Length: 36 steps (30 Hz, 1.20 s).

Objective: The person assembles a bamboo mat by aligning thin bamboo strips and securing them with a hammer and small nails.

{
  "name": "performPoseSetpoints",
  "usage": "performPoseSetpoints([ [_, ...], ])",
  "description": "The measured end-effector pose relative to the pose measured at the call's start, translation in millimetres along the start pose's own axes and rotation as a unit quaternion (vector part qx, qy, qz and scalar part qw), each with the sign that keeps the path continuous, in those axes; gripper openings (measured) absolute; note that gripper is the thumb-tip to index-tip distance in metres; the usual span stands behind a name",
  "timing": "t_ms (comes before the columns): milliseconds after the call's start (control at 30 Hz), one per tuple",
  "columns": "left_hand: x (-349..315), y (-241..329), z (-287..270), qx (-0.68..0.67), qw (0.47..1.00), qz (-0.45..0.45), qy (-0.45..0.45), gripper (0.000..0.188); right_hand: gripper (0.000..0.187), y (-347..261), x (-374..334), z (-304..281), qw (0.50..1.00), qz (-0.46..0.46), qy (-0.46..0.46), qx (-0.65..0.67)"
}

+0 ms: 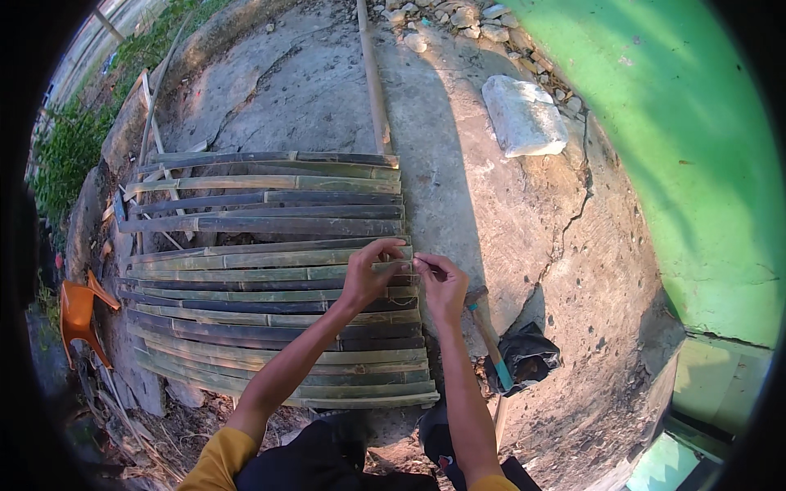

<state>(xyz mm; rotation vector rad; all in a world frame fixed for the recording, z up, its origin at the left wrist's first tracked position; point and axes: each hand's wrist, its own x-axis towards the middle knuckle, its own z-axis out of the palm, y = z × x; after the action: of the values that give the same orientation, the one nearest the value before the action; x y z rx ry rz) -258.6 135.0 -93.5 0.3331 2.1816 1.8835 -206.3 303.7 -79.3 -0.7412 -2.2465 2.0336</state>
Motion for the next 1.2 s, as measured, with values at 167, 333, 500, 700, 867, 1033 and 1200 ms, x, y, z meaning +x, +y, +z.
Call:
performPoseSetpoints([
  [167, 20, -14, -26, 0.189, 0.970, 0.102, 0.117, 0.038, 0.018, 4, 34, 7, 0.996, -0.080, 0.034, 0.017],
  [333, 25, -32, -32, 0.222, 0.967, 0.109, 0.067, 0.028, 0.010, 1, 38, 36, 0.996, -0.068, 0.050, -0.021],
  [500, 27, -31, -31, 0.229, 0.963, 0.134, 0.053, 0.022, 0.007, 13, 39, 38, 0.993, -0.084, 0.048, -0.071],
  [700, 27, -31, -33, 0.254, 0.955, 0.146, 0.034, 0.022, 0.008, 14, 37, 42, 0.985, -0.136, 0.045, -0.099],
  [867, 26, -32, -30, 0.238, 0.959, 0.147, 0.048, 0.023, 0.012, 16, 38, 42, 0.968, -0.199, 0.042, -0.146],
  [1033, 31, -29, -28, 0.207, 0.965, 0.149, 0.062, 0.028, 0.016, 9, 35, 41, 0.937, -0.279, 0.018, -0.209],
  [1200, 44, -34, -24, 0.184, 0.964, 0.193, 0.007, 0.027, 0.017, 7, 35, 41, 0.938, -0.278, 0.028, -0.207],
])
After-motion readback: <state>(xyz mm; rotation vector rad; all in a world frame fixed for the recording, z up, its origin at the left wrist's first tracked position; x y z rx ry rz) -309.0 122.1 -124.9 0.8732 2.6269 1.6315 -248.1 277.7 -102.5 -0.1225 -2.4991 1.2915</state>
